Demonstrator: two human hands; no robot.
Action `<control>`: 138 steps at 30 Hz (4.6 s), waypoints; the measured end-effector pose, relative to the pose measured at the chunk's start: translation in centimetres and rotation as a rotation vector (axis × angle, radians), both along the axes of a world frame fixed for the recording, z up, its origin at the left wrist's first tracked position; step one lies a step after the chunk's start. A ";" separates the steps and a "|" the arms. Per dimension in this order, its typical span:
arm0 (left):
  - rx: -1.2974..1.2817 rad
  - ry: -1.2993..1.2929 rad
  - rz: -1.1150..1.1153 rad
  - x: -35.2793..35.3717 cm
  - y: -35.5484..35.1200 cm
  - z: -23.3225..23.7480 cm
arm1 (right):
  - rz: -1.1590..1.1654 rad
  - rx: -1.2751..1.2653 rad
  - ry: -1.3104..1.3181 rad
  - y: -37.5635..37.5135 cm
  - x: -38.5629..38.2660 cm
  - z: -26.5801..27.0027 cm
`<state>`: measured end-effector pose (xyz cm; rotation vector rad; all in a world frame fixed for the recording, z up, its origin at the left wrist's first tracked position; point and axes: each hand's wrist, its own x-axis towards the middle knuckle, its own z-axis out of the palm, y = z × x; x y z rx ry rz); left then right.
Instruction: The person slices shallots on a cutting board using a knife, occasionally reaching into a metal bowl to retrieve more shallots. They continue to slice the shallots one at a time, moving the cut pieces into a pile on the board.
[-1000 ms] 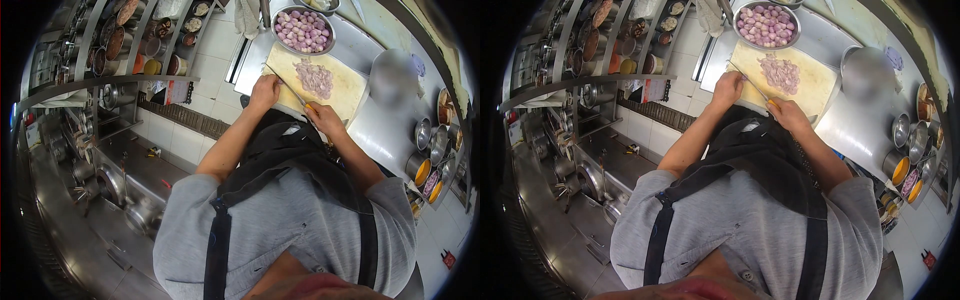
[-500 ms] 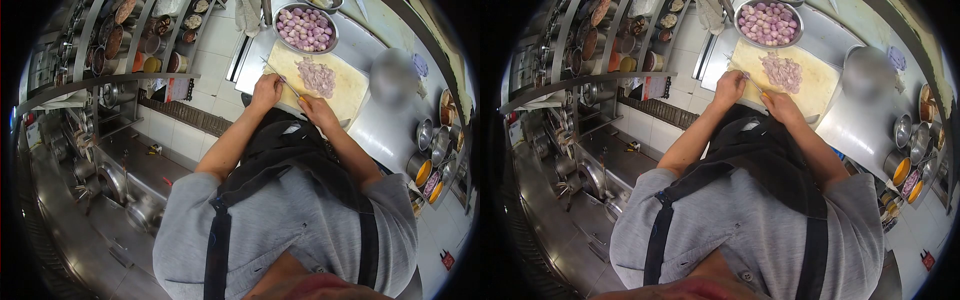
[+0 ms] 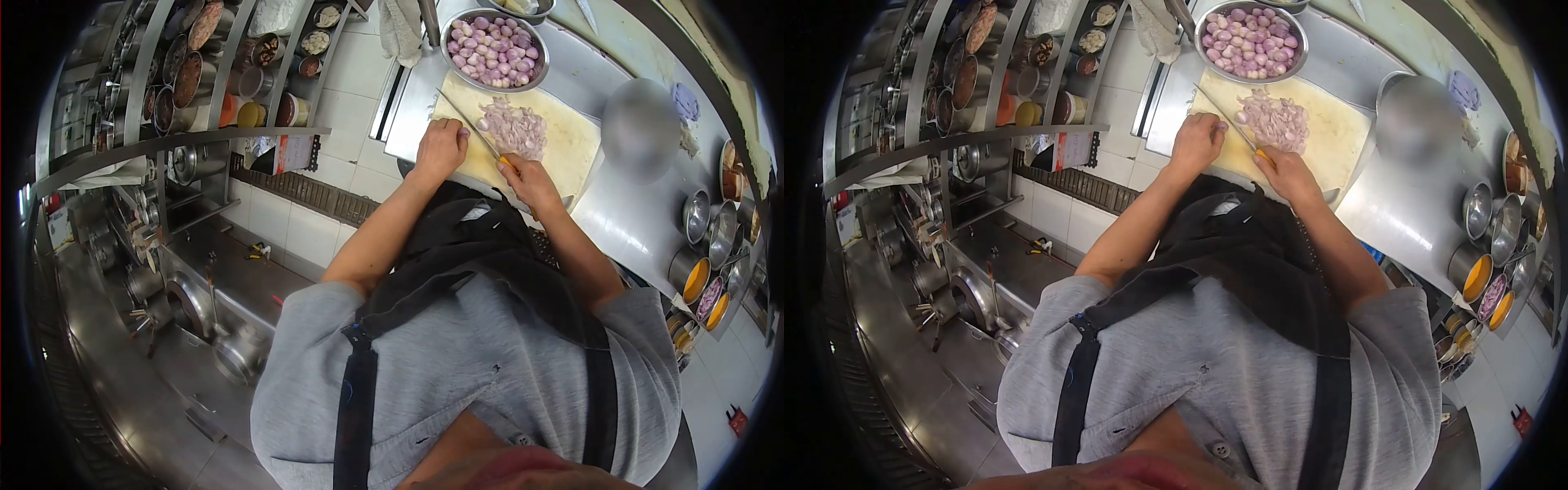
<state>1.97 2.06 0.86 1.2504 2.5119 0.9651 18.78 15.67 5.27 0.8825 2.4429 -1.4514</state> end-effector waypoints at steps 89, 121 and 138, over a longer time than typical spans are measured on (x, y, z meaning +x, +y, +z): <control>0.085 -0.024 -0.062 -0.1 -0.7 -0.6 | 0.145 0.160 0.191 -0.7 -2.8 -2.9; 0.168 0.037 0.028 0.6 -0.7 -1.1 | 0.158 0.109 0.183 0.2 -3.6 -2.4; 0.187 0.036 0.033 0.7 -0.5 -1.3 | 0.129 -0.027 0.055 0.4 -3.1 -1.4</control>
